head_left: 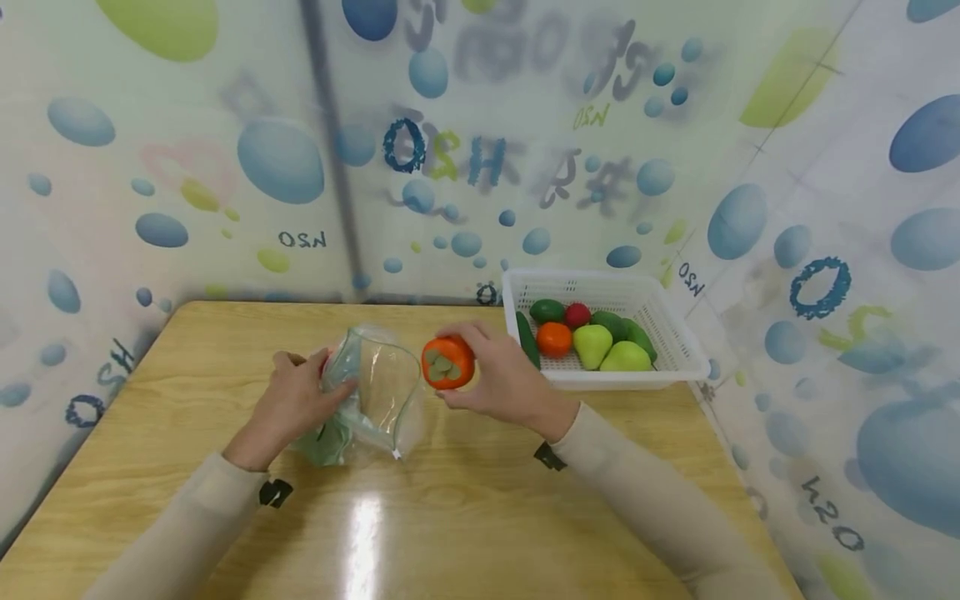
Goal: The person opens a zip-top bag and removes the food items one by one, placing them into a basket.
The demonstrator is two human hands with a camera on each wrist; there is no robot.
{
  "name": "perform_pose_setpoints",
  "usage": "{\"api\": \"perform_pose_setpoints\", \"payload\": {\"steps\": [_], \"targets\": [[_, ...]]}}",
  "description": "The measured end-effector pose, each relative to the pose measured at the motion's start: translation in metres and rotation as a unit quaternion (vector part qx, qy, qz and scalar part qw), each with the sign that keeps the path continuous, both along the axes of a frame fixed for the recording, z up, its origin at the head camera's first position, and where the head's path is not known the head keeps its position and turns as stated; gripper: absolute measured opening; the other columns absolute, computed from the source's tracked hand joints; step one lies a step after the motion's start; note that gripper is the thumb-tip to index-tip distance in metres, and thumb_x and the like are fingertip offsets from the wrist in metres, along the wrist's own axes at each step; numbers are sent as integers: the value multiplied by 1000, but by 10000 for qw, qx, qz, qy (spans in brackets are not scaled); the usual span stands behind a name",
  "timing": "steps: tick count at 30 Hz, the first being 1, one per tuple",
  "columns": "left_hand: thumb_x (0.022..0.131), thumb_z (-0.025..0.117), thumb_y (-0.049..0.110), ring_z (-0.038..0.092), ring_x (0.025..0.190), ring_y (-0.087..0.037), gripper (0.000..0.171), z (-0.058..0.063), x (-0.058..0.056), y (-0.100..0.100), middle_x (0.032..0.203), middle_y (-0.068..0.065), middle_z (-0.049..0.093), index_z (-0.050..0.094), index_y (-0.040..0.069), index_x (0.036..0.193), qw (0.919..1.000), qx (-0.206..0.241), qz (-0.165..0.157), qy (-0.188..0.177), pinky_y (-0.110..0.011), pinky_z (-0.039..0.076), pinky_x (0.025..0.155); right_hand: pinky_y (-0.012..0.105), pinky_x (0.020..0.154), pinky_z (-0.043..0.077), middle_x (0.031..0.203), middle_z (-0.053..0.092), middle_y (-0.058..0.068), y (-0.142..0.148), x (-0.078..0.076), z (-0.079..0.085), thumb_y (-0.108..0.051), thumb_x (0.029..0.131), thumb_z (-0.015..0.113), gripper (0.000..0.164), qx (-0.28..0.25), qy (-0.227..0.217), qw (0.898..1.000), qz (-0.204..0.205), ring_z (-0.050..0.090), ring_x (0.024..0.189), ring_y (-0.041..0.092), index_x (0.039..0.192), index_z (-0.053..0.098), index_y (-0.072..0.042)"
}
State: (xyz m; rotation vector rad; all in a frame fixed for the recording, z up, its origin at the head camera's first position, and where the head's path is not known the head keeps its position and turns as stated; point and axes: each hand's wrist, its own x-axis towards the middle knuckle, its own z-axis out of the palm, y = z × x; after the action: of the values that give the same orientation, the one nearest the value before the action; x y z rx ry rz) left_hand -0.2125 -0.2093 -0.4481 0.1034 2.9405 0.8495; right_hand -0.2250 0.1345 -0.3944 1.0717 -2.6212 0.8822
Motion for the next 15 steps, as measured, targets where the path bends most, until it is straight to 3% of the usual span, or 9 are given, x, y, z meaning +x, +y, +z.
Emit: {"api": "perform_pose_setpoints", "payload": {"steps": [5, 11, 15], "targets": [[114, 71, 49, 45, 146, -80, 89, 1, 0, -2, 168, -54, 35, 44, -15, 169, 9999, -117, -25, 32, -83, 57, 100, 43, 100, 70, 136, 77, 12, 34, -14, 10, -26, 88, 104, 77, 96, -50, 9989, -454, 76, 116, 27, 150, 64, -6], [115, 69, 50, 44, 148, -79, 91, 2, 1, -3, 171, -51, 37, 40, -14, 173, 9997, -235, -30, -85, -86, 54, 103, 49, 93, 70, 128, 79, 16, 80, -37, 10, -26, 90, 101, 74, 431, -315, 9916, -1181, 76, 107, 32, 148, 61, -5], [115, 69, 49, 46, 147, -78, 91, 2, 2, -4, 169, -52, 38, 39, -14, 173, 9996, -274, -32, -58, -86, 54, 105, 51, 94, 69, 127, 79, 18, 109, -53, 7, -26, 93, 98, 69, 701, -826, 9812, -1596, 77, 104, 32, 146, 61, -4]]}}
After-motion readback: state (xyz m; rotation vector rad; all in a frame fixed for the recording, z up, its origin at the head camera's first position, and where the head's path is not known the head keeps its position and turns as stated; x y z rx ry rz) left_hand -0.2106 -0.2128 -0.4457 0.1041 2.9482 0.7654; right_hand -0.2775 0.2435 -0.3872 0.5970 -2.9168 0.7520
